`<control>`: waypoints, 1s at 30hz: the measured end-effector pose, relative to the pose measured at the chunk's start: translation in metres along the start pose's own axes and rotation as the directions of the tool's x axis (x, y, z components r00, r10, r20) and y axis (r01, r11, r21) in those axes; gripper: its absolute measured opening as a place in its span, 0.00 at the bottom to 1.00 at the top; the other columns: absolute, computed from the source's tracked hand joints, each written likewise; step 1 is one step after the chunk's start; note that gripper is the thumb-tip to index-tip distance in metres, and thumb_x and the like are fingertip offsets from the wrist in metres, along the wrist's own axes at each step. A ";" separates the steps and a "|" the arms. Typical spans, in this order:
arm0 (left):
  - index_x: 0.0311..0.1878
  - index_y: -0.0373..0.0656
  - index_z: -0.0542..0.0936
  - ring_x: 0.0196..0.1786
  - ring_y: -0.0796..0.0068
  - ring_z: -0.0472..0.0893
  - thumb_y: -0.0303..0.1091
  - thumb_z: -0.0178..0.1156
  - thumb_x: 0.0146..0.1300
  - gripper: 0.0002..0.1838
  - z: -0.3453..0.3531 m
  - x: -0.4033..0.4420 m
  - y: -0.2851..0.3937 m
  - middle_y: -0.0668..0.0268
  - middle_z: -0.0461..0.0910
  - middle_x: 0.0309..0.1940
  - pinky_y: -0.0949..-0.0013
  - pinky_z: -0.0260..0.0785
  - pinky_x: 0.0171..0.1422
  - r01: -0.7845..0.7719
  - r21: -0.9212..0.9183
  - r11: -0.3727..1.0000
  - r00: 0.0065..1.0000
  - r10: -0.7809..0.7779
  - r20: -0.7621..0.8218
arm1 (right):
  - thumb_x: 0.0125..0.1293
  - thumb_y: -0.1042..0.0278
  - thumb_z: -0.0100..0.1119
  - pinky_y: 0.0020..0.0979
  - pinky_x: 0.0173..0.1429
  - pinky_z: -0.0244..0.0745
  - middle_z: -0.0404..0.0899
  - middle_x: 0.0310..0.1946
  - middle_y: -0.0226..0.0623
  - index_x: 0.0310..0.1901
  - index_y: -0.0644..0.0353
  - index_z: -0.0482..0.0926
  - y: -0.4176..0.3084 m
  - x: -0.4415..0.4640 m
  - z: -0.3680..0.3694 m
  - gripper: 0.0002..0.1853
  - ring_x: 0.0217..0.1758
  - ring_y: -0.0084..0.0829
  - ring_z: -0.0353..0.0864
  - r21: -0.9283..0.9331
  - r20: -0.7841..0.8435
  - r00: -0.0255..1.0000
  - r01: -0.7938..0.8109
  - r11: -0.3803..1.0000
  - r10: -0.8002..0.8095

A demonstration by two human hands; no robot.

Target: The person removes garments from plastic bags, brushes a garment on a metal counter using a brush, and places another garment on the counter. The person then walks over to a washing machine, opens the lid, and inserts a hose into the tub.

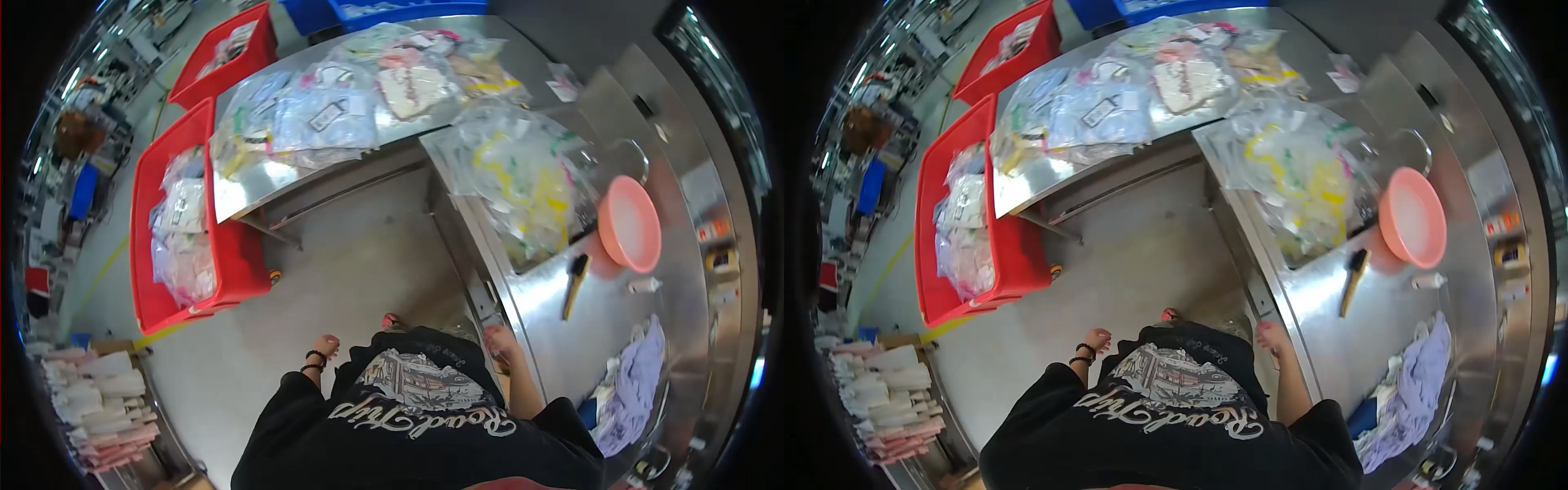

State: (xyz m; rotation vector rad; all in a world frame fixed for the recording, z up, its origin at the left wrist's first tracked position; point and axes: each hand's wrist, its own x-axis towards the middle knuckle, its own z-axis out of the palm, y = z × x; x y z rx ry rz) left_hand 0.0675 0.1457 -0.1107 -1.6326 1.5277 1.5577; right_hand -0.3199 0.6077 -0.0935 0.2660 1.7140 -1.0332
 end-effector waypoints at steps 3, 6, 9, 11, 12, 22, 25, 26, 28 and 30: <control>0.45 0.46 0.82 0.25 0.73 0.80 0.33 0.55 0.61 0.12 -0.014 -0.017 0.039 0.64 0.82 0.28 0.71 0.70 0.25 0.013 -0.038 0.999 0.998 -0.015 -0.058 | 0.65 0.64 0.58 0.25 0.25 0.71 0.82 0.35 0.36 0.57 0.56 0.77 -0.112 0.006 0.035 0.19 0.27 0.25 0.79 -0.060 0.052 0.989 0.144 0.988 -0.141; 0.46 0.47 0.83 0.25 0.73 0.80 0.33 0.56 0.60 0.12 -0.013 -0.007 0.054 0.64 0.83 0.29 0.72 0.70 0.25 0.014 -0.130 0.991 0.996 -0.026 -0.089 | 0.65 0.63 0.58 0.28 0.28 0.74 0.83 0.35 0.37 0.56 0.57 0.78 -0.165 0.035 0.070 0.19 0.29 0.28 0.80 -0.186 0.087 0.985 0.162 0.969 -0.148; 0.43 0.47 0.86 0.29 0.69 0.82 0.38 0.60 0.57 0.13 -0.007 0.025 0.048 0.63 0.85 0.31 0.69 0.75 0.33 -0.152 0.011 0.988 0.982 0.152 -0.109 | 0.64 0.63 0.58 0.30 0.31 0.76 0.83 0.36 0.38 0.55 0.58 0.79 -0.243 0.087 0.111 0.18 0.30 0.31 0.82 -0.305 0.158 0.968 0.235 0.923 -0.195; 0.43 0.46 0.87 0.31 0.68 0.82 0.39 0.62 0.56 0.14 -0.013 0.049 0.043 0.63 0.86 0.31 0.68 0.77 0.37 -0.259 0.099 0.961 0.953 0.271 -0.137 | 0.63 0.62 0.59 0.34 0.35 0.77 0.84 0.36 0.39 0.52 0.60 0.79 -0.293 0.117 0.141 0.18 0.33 0.35 0.82 -0.552 0.233 0.907 0.420 0.720 -0.350; 0.42 0.46 0.87 0.32 0.67 0.83 0.41 0.62 0.56 0.14 -0.014 0.051 0.046 0.63 0.86 0.31 0.68 0.77 0.39 -0.289 0.138 0.947 0.942 0.307 -0.135 | 0.62 0.62 0.59 0.35 0.38 0.78 0.84 0.36 0.39 0.51 0.61 0.80 -0.316 0.127 0.154 0.18 0.34 0.38 0.82 -0.647 0.283 0.866 0.490 0.584 -0.412; 0.46 0.41 0.84 0.28 0.71 0.82 0.34 0.59 0.57 0.15 -0.059 0.020 0.198 0.63 0.84 0.28 0.69 0.76 0.38 -0.091 -0.337 0.937 0.966 0.001 -0.260 | 0.56 0.61 0.64 0.43 0.60 0.71 0.71 0.62 0.44 0.59 0.56 0.74 -0.602 0.150 0.344 0.28 0.59 0.49 0.71 -0.555 0.490 0.000 0.772 -0.312 -0.872; 0.47 0.41 0.83 0.28 0.72 0.82 0.32 0.57 0.59 0.14 -0.084 0.022 0.255 0.64 0.83 0.26 0.70 0.75 0.36 -0.151 -0.364 0.919 0.957 0.043 -0.288 | 0.56 0.62 0.63 0.43 0.57 0.73 0.73 0.61 0.39 0.60 0.52 0.76 -0.639 0.191 0.377 0.27 0.57 0.48 0.73 -0.601 0.503 0.004 0.721 -0.346 -0.864; 0.47 0.41 0.83 0.28 0.72 0.82 0.32 0.57 0.59 0.14 -0.094 0.028 0.265 0.64 0.83 0.26 0.70 0.75 0.36 -0.142 -0.372 0.917 0.960 0.035 -0.278 | 0.57 0.62 0.63 0.43 0.55 0.74 0.75 0.60 0.38 0.59 0.51 0.77 -0.640 0.214 0.383 0.26 0.56 0.47 0.74 -0.611 0.514 0.067 0.729 -0.310 -0.855; 0.47 0.42 0.83 0.28 0.73 0.82 0.31 0.57 0.59 0.14 -0.118 0.045 0.284 0.65 0.83 0.27 0.71 0.73 0.36 -0.237 -0.288 0.928 0.942 0.147 -0.302 | 0.57 0.63 0.62 0.42 0.52 0.75 0.78 0.57 0.35 0.58 0.50 0.79 -0.646 0.252 0.388 0.24 0.54 0.46 0.77 -0.642 0.522 0.193 0.729 -0.235 -0.831; 0.47 0.43 0.83 0.28 0.74 0.81 0.30 0.57 0.59 0.14 -0.152 0.061 0.315 0.66 0.83 0.27 0.72 0.72 0.35 -0.305 -0.236 0.923 0.915 0.215 -0.341 | 0.57 0.66 0.60 0.41 0.46 0.77 0.85 0.45 0.34 0.52 0.50 0.83 -0.670 0.271 0.378 0.19 0.43 0.45 0.81 -0.599 0.464 0.301 0.799 -0.045 -0.833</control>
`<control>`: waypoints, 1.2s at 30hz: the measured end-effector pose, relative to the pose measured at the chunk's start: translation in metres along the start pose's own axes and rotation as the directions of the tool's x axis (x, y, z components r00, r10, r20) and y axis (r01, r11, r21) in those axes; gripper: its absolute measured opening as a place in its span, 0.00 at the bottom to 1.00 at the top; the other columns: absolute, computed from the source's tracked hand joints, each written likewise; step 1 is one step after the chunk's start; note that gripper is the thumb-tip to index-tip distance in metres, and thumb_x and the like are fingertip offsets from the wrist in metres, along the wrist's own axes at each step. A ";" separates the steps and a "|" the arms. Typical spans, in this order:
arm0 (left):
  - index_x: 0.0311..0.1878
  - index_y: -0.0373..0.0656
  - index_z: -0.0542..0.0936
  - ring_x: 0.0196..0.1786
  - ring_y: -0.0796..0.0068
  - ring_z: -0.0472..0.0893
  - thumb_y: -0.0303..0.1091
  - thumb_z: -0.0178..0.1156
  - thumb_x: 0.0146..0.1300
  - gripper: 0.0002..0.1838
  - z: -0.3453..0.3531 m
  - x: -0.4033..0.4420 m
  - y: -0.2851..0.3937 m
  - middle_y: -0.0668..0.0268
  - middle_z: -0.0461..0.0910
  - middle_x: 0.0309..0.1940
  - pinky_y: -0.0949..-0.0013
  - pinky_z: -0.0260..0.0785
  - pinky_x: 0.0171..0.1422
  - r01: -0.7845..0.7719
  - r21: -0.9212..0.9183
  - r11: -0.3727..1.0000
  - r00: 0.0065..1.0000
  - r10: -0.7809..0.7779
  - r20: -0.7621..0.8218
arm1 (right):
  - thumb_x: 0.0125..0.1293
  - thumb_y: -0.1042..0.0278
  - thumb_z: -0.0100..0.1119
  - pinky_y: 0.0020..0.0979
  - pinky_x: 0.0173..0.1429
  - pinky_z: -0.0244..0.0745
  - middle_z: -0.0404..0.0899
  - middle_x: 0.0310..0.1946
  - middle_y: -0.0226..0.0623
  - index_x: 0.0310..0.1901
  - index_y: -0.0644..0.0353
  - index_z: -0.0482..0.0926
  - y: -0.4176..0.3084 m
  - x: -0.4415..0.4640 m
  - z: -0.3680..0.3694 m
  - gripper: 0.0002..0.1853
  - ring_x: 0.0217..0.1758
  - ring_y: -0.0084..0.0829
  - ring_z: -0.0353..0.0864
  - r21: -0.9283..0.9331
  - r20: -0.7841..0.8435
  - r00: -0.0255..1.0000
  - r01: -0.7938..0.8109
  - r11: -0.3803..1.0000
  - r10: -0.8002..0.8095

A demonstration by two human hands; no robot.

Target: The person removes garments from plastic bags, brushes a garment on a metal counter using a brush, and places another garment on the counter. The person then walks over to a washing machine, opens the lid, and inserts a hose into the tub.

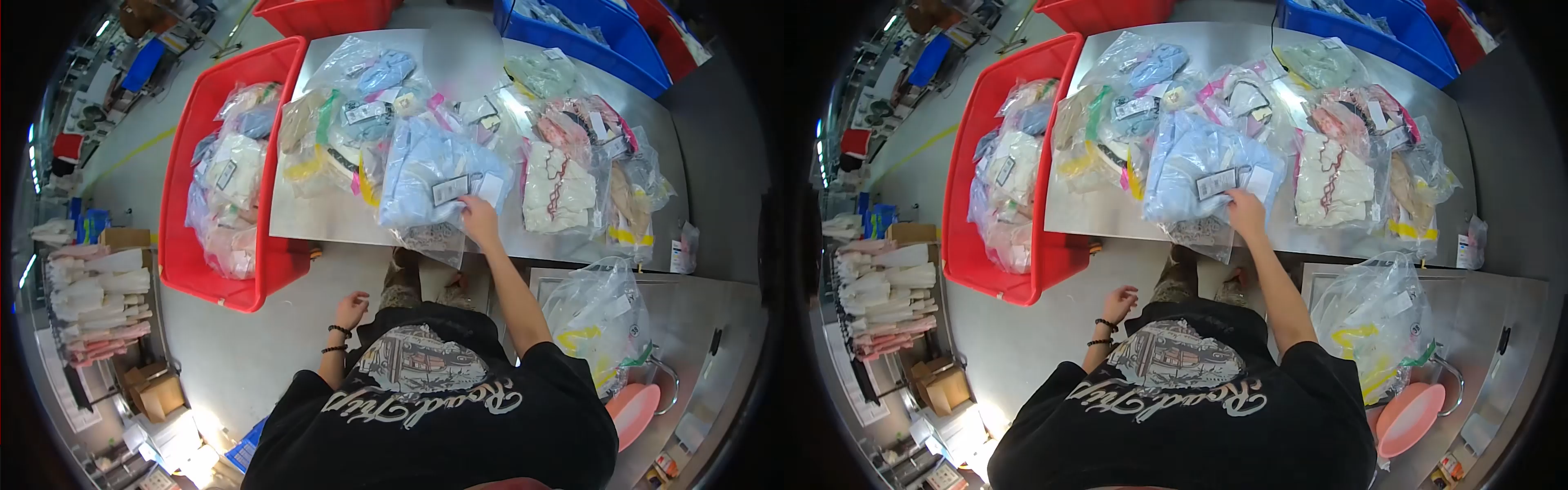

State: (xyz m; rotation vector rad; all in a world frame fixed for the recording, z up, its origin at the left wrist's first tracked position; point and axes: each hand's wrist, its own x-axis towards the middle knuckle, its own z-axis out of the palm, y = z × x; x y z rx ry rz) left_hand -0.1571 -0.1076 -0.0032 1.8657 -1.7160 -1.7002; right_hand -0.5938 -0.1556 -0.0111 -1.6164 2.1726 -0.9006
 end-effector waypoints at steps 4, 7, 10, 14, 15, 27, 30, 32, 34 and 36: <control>0.50 0.41 0.82 0.29 0.76 0.81 0.26 0.55 0.61 0.14 -0.039 0.089 0.059 0.67 0.84 0.31 0.75 0.71 0.34 -0.327 -0.083 0.941 0.944 0.321 -0.075 | 0.60 0.71 0.59 0.29 0.34 0.69 0.79 0.23 0.31 0.49 0.57 0.85 0.003 0.025 -0.082 0.15 0.25 0.27 0.71 0.246 -0.273 0.904 -0.266 0.932 0.330; 0.48 0.39 0.82 0.31 0.76 0.81 0.27 0.58 0.63 0.11 -0.074 0.144 0.134 0.66 0.84 0.33 0.74 0.72 0.35 -0.475 0.101 0.874 0.860 0.485 -0.155 | 0.65 0.73 0.57 0.26 0.42 0.72 0.83 0.32 0.33 0.52 0.62 0.83 -0.048 0.036 -0.157 0.14 0.33 0.24 0.75 0.402 -0.459 0.773 -0.258 0.878 0.437; 0.45 0.38 0.83 0.28 0.75 0.77 0.31 0.61 0.62 0.11 -0.085 0.195 0.211 0.65 0.84 0.32 0.74 0.69 0.34 -0.589 -0.019 0.808 0.793 0.574 -0.207 | 0.67 0.73 0.55 0.25 0.48 0.73 0.84 0.40 0.37 0.54 0.63 0.82 -0.082 0.032 -0.192 0.16 0.40 0.26 0.78 0.314 -0.526 0.686 -0.394 0.864 0.504; 0.56 0.39 0.79 0.32 0.63 0.80 0.37 0.65 0.58 0.23 -0.049 0.260 0.268 0.61 0.84 0.37 0.67 0.74 0.40 -0.690 0.098 0.717 0.706 0.697 -0.126 | 0.69 0.71 0.54 0.26 0.53 0.73 0.82 0.48 0.39 0.60 0.62 0.77 -0.110 0.036 -0.185 0.18 0.46 0.28 0.77 0.300 -0.669 0.551 -0.415 0.859 0.499; 0.61 0.39 0.76 0.34 0.59 0.81 0.39 0.66 0.57 0.28 -0.026 0.276 0.269 0.59 0.83 0.38 0.64 0.75 0.42 -0.767 0.203 0.608 0.599 0.793 -0.111 | 0.70 0.70 0.54 0.26 0.55 0.73 0.79 0.53 0.39 0.64 0.61 0.74 -0.109 0.035 -0.176 0.21 0.50 0.29 0.76 0.261 -0.629 0.591 -0.451 0.854 0.505; 0.65 0.43 0.75 0.26 0.73 0.82 0.24 0.57 0.57 0.29 0.089 0.182 0.399 0.65 0.83 0.32 0.73 0.71 0.25 -0.472 -0.405 0.783 0.518 0.618 0.592 | 0.60 0.67 0.67 0.40 0.63 0.74 0.59 0.70 0.52 0.76 0.60 0.52 -0.133 -0.036 -0.081 0.45 0.66 0.48 0.69 0.259 0.031 0.701 -0.694 0.671 0.713; 0.49 0.48 0.85 0.23 0.72 0.76 0.31 0.62 0.54 0.17 0.022 0.236 0.444 0.68 0.82 0.24 0.70 0.70 0.32 -0.741 -0.234 0.630 0.594 0.777 0.210 | 0.62 0.66 0.66 0.36 0.60 0.76 0.61 0.69 0.52 0.75 0.62 0.55 -0.112 -0.095 -0.068 0.43 0.63 0.43 0.72 0.317 0.036 0.642 -0.734 0.601 0.765; 0.49 0.48 0.85 0.35 0.66 0.80 0.36 0.62 0.57 0.16 -0.023 0.307 0.454 0.62 0.85 0.36 0.64 0.74 0.40 -0.748 -0.027 0.663 0.660 0.741 -0.124 | 0.62 0.65 0.66 0.35 0.58 0.77 0.62 0.69 0.51 0.75 0.61 0.56 -0.110 -0.128 -0.063 0.41 0.60 0.41 0.74 0.302 0.001 0.592 -0.768 0.565 0.806; 0.68 0.51 0.71 0.60 0.55 0.77 0.53 0.64 0.56 0.37 -0.054 0.409 0.435 0.57 0.77 0.59 0.50 0.71 0.63 -0.573 0.532 0.624 0.570 0.769 -0.289 | 0.63 0.65 0.65 0.34 0.56 0.77 0.62 0.68 0.51 0.74 0.60 0.57 -0.113 -0.141 -0.063 0.40 0.57 0.40 0.76 0.279 -0.038 0.540 -0.802 0.528 0.841; 0.72 0.55 0.65 0.66 0.50 0.73 0.62 0.64 0.55 0.43 -0.077 0.457 0.417 0.56 0.73 0.64 0.26 0.58 0.66 -0.163 0.790 0.591 0.812 0.535 -0.233 | 0.63 0.65 0.65 0.33 0.54 0.78 0.63 0.67 0.50 0.74 0.60 0.59 -0.124 -0.137 -0.066 0.39 0.53 0.38 0.78 0.248 0.032 0.490 -0.848 0.467 0.871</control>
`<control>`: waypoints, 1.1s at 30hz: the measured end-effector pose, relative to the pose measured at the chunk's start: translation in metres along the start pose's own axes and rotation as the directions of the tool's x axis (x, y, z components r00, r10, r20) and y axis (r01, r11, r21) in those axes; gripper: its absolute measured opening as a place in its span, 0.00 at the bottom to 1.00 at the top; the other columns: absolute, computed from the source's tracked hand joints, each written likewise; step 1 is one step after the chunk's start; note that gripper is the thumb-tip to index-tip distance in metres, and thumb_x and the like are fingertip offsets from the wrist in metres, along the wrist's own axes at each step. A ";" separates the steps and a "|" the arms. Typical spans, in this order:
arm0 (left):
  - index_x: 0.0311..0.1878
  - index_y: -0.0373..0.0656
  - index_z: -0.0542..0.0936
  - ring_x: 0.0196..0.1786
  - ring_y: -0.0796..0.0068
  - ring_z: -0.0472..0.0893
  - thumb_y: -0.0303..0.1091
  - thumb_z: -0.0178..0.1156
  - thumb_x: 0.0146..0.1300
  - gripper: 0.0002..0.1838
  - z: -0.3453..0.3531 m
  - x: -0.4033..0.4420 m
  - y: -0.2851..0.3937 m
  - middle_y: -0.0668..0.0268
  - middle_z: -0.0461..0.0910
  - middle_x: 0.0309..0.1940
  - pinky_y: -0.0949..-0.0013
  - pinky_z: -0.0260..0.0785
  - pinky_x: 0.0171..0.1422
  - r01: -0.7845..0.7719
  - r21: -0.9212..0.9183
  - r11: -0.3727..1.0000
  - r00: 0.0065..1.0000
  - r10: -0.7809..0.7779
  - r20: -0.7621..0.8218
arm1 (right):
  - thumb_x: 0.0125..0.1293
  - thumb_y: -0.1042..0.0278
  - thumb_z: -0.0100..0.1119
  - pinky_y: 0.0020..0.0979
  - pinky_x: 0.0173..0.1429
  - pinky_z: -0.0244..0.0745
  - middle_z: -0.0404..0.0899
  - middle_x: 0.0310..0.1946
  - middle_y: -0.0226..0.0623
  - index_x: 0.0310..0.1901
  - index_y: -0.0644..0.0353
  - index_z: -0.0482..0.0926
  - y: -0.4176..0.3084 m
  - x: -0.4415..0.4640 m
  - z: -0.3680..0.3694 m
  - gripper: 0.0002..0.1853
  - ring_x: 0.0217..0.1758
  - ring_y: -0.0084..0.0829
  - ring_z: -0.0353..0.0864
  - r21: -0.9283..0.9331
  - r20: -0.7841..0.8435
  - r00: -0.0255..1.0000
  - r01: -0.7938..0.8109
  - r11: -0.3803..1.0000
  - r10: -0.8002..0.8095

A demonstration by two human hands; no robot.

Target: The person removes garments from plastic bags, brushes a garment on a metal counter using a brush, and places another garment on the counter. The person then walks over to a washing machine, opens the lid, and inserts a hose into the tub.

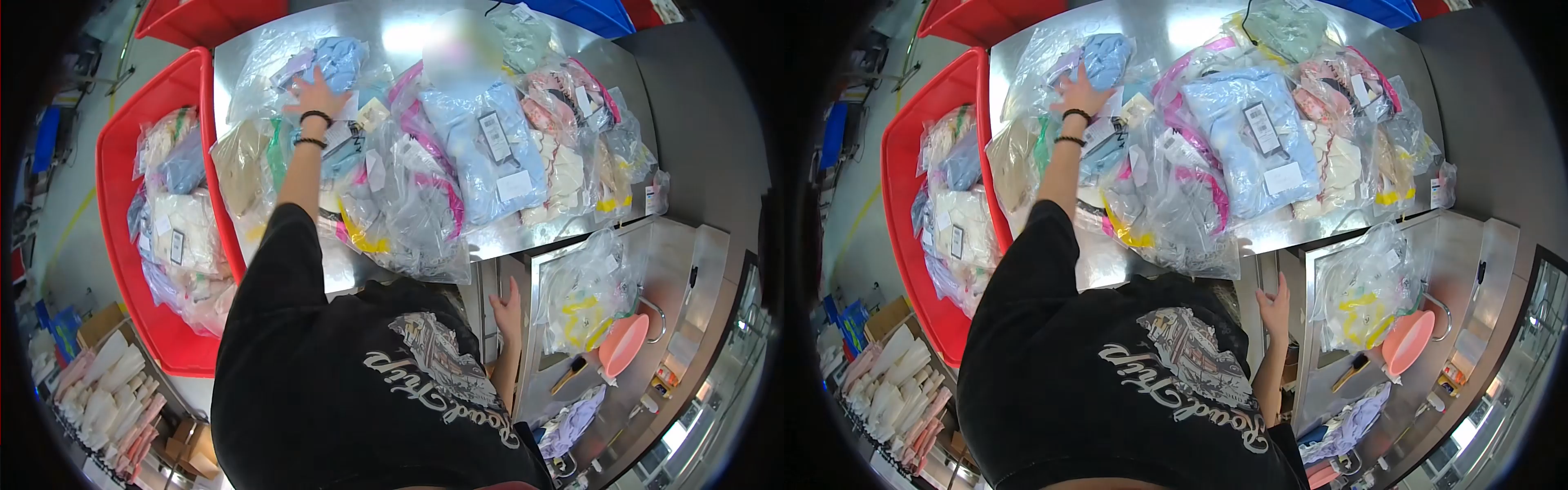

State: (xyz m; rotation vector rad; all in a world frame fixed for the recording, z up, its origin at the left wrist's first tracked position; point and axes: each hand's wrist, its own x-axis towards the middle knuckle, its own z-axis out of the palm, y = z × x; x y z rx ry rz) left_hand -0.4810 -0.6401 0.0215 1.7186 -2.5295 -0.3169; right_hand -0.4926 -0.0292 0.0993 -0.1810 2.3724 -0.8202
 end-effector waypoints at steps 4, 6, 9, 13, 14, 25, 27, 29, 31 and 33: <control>0.61 0.55 0.79 0.57 0.57 0.80 0.52 0.63 0.58 0.28 0.025 0.070 -0.064 0.64 0.82 0.56 0.52 0.71 0.63 0.019 -0.217 0.976 0.993 0.007 0.118 | 0.64 0.65 0.64 0.32 0.52 0.78 0.65 0.66 0.48 0.73 0.60 0.61 0.006 -0.012 0.001 0.37 0.47 0.36 0.80 -0.019 0.069 0.994 -0.079 0.997 0.080; 0.55 0.51 0.83 0.50 0.59 0.82 0.46 0.63 0.59 0.22 -0.023 0.065 -0.051 0.64 0.84 0.49 0.59 0.73 0.56 -0.130 -0.351 0.927 0.991 0.134 -0.012 | 0.63 0.65 0.65 0.31 0.51 0.78 0.67 0.66 0.47 0.72 0.61 0.62 0.017 -0.007 0.002 0.36 0.42 0.34 0.81 0.016 0.090 0.995 -0.048 0.999 0.046; 0.47 0.37 0.85 0.42 0.65 0.82 0.30 0.60 0.60 0.13 -0.133 -0.010 -0.003 0.62 0.87 0.42 0.70 0.73 0.50 -0.405 -0.667 0.625 0.913 0.316 -0.258 | 0.63 0.63 0.65 0.29 0.48 0.77 0.72 0.63 0.45 0.70 0.61 0.65 0.000 0.003 0.005 0.35 0.38 0.30 0.81 0.031 0.130 0.991 -0.025 0.999 0.021; 0.45 0.36 0.85 0.44 0.67 0.81 0.23 0.61 0.60 0.10 -0.205 -0.143 0.017 0.61 0.85 0.45 0.69 0.72 0.53 -0.592 -0.766 0.251 0.727 0.576 -0.373 | 0.65 0.63 0.63 0.28 0.47 0.77 0.75 0.61 0.44 0.69 0.60 0.66 -0.045 0.029 0.009 0.32 0.38 0.29 0.81 0.214 0.227 0.973 0.004 0.977 -0.054; 0.42 0.37 0.86 0.45 0.63 0.83 0.20 0.64 0.50 0.14 -0.214 -0.179 0.020 0.59 0.86 0.45 0.67 0.74 0.52 -0.565 -0.779 0.272 0.743 0.577 -0.338 | 0.66 0.63 0.62 0.29 0.47 0.77 0.75 0.61 0.45 0.69 0.60 0.66 -0.051 0.037 0.016 0.31 0.39 0.29 0.81 0.347 0.249 0.961 0.028 0.938 -0.121; 0.57 0.44 0.82 0.51 0.62 0.81 0.28 0.64 0.57 0.22 -0.200 -0.383 0.069 0.63 0.84 0.49 0.64 0.72 0.60 -0.440 -0.871 0.217 0.433 0.901 0.005 | 0.73 0.54 0.53 0.42 0.65 0.71 0.76 0.62 0.40 0.68 0.53 0.69 -0.104 0.044 -0.003 0.25 0.59 0.36 0.77 0.973 0.224 0.879 -0.175 0.153 -0.420; 0.57 0.43 0.81 0.51 0.62 0.80 0.28 0.63 0.58 0.21 -0.205 -0.392 0.070 0.63 0.84 0.50 0.64 0.71 0.60 -0.297 -0.931 0.213 0.526 0.850 0.026 | 0.74 0.54 0.52 0.44 0.67 0.70 0.76 0.62 0.38 0.68 0.52 0.70 -0.099 0.045 -0.008 0.24 0.60 0.36 0.77 0.976 0.215 0.870 -0.213 0.055 -0.444; 0.55 0.39 0.81 0.52 0.63 0.80 0.27 0.61 0.60 0.18 -0.193 -0.381 0.059 0.62 0.84 0.49 0.66 0.70 0.59 -0.318 -0.925 0.207 0.760 0.639 -0.118 | 0.75 0.53 0.50 0.43 0.67 0.69 0.78 0.60 0.36 0.67 0.52 0.71 -0.094 0.045 -0.025 0.23 0.60 0.36 0.78 0.902 0.314 0.835 -0.411 -0.134 -0.452; 0.57 0.37 0.78 0.55 0.66 0.77 0.28 0.58 0.64 0.17 -0.189 -0.368 0.064 0.58 0.80 0.56 0.66 0.70 0.59 -0.341 -0.884 0.320 0.898 0.390 -0.205 | 0.76 0.55 0.48 0.38 0.59 0.74 0.81 0.50 0.35 0.59 0.53 0.75 -0.089 0.063 -0.019 0.17 0.49 0.33 0.79 0.945 0.154 0.892 -0.259 -0.201 -0.425; 0.63 0.38 0.75 0.58 0.67 0.74 0.32 0.58 0.68 0.21 -0.186 -0.357 0.071 0.57 0.75 0.61 0.66 0.69 0.59 -0.236 -0.877 0.419 0.956 0.264 -0.131 | 0.76 0.57 0.47 0.35 0.54 0.76 0.81 0.45 0.35 0.55 0.54 0.76 -0.109 0.055 -0.021 0.15 0.44 0.31 0.79 0.865 0.144 0.869 -0.343 -0.367 -0.473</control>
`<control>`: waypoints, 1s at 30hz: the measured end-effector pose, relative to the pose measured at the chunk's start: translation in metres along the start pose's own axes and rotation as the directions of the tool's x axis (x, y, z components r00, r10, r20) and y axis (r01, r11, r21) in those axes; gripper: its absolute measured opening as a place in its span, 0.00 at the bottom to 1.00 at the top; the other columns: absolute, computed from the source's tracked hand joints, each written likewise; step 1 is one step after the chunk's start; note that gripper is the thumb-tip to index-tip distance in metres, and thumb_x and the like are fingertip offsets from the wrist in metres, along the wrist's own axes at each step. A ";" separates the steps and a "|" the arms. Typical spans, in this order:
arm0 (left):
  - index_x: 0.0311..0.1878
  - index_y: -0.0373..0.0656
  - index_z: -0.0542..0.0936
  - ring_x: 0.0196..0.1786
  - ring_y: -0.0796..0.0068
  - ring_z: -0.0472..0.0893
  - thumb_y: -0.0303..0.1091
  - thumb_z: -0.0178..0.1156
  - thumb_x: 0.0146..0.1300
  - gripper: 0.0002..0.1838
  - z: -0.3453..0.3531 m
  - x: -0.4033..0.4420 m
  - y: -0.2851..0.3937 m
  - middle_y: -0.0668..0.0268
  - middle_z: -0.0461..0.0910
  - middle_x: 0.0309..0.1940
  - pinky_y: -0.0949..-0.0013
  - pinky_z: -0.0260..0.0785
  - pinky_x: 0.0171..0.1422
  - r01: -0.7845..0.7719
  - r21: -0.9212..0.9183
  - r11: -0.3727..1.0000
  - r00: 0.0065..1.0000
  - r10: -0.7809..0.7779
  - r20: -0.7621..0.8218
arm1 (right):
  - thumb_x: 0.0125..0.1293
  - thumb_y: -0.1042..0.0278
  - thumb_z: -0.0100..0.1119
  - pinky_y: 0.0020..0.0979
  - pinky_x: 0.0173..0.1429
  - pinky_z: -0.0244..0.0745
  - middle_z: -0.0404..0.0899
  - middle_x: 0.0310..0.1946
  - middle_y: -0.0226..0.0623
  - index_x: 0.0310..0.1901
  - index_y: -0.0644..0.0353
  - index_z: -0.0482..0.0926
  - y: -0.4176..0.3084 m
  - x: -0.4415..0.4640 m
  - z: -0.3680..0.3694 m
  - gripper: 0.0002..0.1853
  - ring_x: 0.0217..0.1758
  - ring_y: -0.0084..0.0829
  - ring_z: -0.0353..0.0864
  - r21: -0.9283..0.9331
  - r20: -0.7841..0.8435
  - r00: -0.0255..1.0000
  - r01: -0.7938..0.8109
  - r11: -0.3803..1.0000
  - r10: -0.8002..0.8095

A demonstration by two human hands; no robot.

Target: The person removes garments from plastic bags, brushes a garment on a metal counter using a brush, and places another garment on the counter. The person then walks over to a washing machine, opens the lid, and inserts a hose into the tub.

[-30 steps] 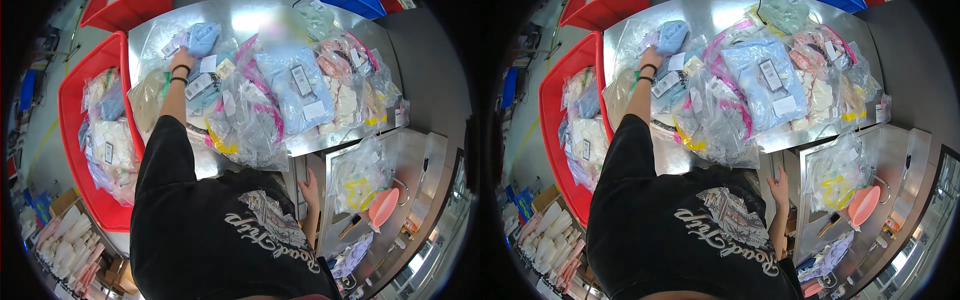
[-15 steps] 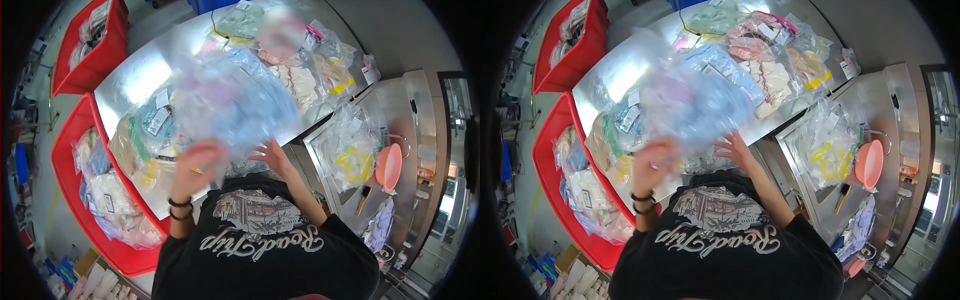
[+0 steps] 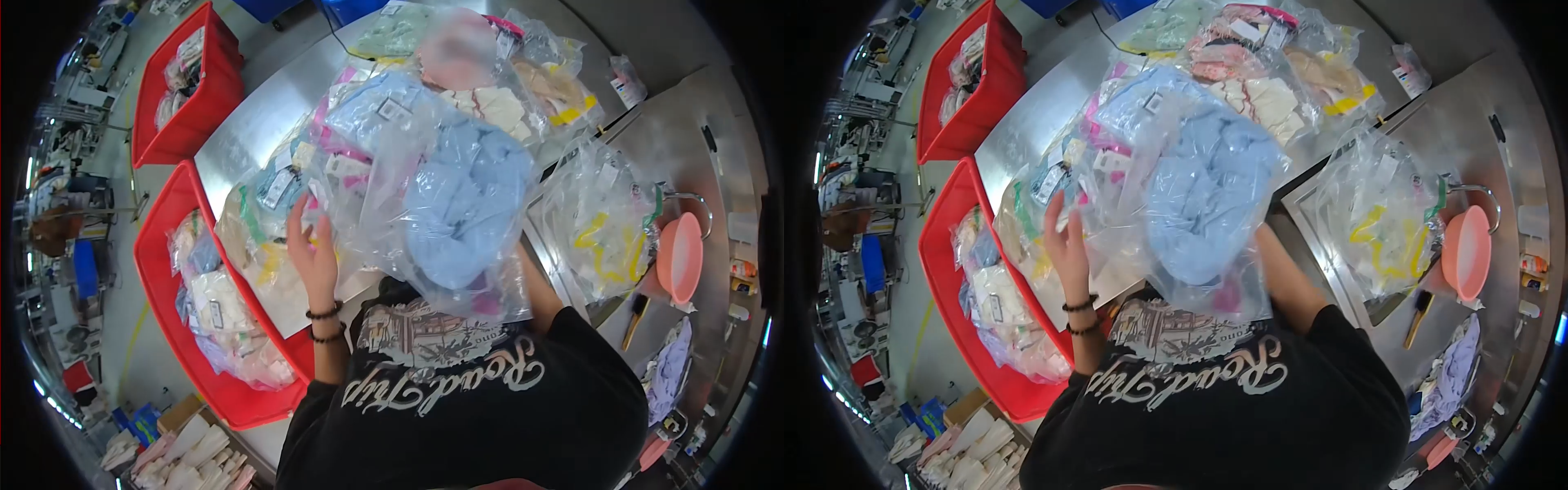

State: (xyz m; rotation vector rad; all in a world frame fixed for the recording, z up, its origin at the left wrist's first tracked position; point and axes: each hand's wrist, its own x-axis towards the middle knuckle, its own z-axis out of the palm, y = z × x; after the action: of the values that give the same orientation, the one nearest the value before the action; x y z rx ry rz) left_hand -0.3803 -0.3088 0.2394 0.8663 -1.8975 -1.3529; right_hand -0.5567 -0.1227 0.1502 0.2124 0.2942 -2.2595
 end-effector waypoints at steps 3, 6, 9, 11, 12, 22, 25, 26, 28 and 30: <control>0.67 0.40 0.72 0.55 0.69 0.75 0.34 0.58 0.70 0.23 0.006 0.002 -0.031 0.58 0.76 0.57 0.68 0.71 0.55 0.325 -0.193 0.926 0.939 -0.291 0.185 | 0.75 0.57 0.48 0.30 0.44 0.76 0.79 0.41 0.35 0.49 0.56 0.76 -0.031 -0.019 0.087 0.13 0.37 0.29 0.76 -0.011 0.534 0.842 0.098 0.995 -0.077; 0.68 0.40 0.71 0.46 0.71 0.77 0.33 0.58 0.71 0.24 0.013 -0.007 -0.031 0.60 0.79 0.48 0.72 0.72 0.48 0.498 -0.358 0.790 0.853 -0.370 0.369 | 0.75 0.58 0.47 0.27 0.38 0.75 0.78 0.38 0.34 0.46 0.58 0.75 -0.030 -0.032 0.100 0.12 0.33 0.27 0.75 -0.066 0.570 0.813 0.185 0.981 -0.115; 0.69 0.40 0.70 0.35 0.74 0.78 0.29 0.56 0.71 0.24 0.018 -0.023 -0.027 0.63 0.80 0.36 0.76 0.72 0.40 0.419 -0.417 0.806 0.882 -0.252 0.399 | 0.76 0.60 0.45 0.22 0.31 0.71 0.76 0.34 0.32 0.44 0.60 0.74 -0.038 -0.050 0.054 0.12 0.28 0.24 0.71 -0.296 0.145 0.965 0.252 0.922 -0.217; 0.69 0.40 0.70 0.32 0.75 0.76 0.28 0.56 0.71 0.24 0.011 -0.025 -0.014 0.64 0.79 0.33 0.77 0.71 0.38 0.392 -0.455 0.800 0.905 -0.244 0.350 | 0.74 0.62 0.47 0.22 0.31 0.71 0.76 0.34 0.33 0.44 0.60 0.74 -0.043 -0.054 0.070 0.11 0.27 0.23 0.71 -0.331 0.291 0.948 0.224 0.917 -0.127; 0.68 0.40 0.70 0.29 0.76 0.75 0.26 0.55 0.70 0.23 0.007 -0.026 -0.002 0.65 0.79 0.31 0.78 0.70 0.36 0.362 -0.495 0.790 0.923 -0.232 0.306 | 0.73 0.64 0.48 0.21 0.31 0.71 0.76 0.34 0.33 0.44 0.61 0.74 -0.048 -0.044 0.079 0.10 0.27 0.23 0.71 -0.369 0.427 0.904 0.210 0.905 -0.036; 0.64 0.38 0.72 0.25 0.74 0.77 0.21 0.54 0.68 0.20 -0.035 -0.019 0.047 0.62 0.80 0.28 0.78 0.70 0.35 0.167 -0.608 0.776 0.978 -0.051 0.204 | 0.58 0.80 0.60 0.20 0.30 0.70 0.80 0.40 0.37 0.42 0.64 0.77 -0.054 -0.044 0.159 0.10 0.28 0.19 0.72 -0.433 0.811 0.479 0.103 0.895 0.337; 0.62 0.38 0.73 0.32 0.72 0.79 0.22 0.54 0.68 0.19 -0.048 -0.011 0.046 0.60 0.81 0.32 0.76 0.71 0.40 0.049 -0.519 0.853 0.987 0.040 0.158 | 0.53 0.83 0.64 0.20 0.32 0.70 0.82 0.44 0.40 0.41 0.65 0.80 -0.045 -0.065 0.155 0.12 0.31 0.20 0.74 -0.216 0.537 0.836 0.010 0.976 0.111; 0.61 0.38 0.74 0.37 0.71 0.79 0.22 0.53 0.69 0.18 -0.055 -0.005 0.045 0.60 0.81 0.35 0.74 0.72 0.45 -0.014 -0.452 0.892 0.984 0.093 0.152 | 0.52 0.84 0.63 0.21 0.33 0.70 0.82 0.45 0.41 0.39 0.64 0.81 -0.048 -0.066 0.135 0.11 0.32 0.20 0.75 -0.442 0.409 0.913 0.209 0.872 -0.012; 0.60 0.38 0.74 0.44 0.68 0.79 0.23 0.54 0.69 0.17 -0.060 0.010 0.040 0.57 0.81 0.40 0.71 0.72 0.50 -0.164 -0.325 0.931 0.975 0.203 0.090 | 0.50 0.86 0.61 0.22 0.35 0.69 0.82 0.47 0.42 0.35 0.63 0.83 -0.053 -0.064 0.091 0.11 0.35 0.21 0.75 -0.826 0.242 0.903 0.384 0.412 -0.355; 0.59 0.38 0.75 0.50 0.66 0.79 0.23 0.55 0.69 0.16 -0.054 0.020 0.035 0.55 0.82 0.46 0.68 0.73 0.55 -0.306 -0.178 0.935 0.947 0.318 0.039 | 0.49 0.87 0.60 0.22 0.36 0.69 0.83 0.48 0.42 0.33 0.62 0.84 -0.055 -0.065 0.087 0.11 0.36 0.22 0.75 -0.936 0.222 0.818 0.331 0.119 -0.531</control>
State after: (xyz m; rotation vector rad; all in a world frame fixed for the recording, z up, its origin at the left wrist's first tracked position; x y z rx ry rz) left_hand -0.3534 -0.3452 0.2897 0.4168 -1.8437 -1.3345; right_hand -0.5616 -0.0659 0.2577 -0.4258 2.0333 -2.1178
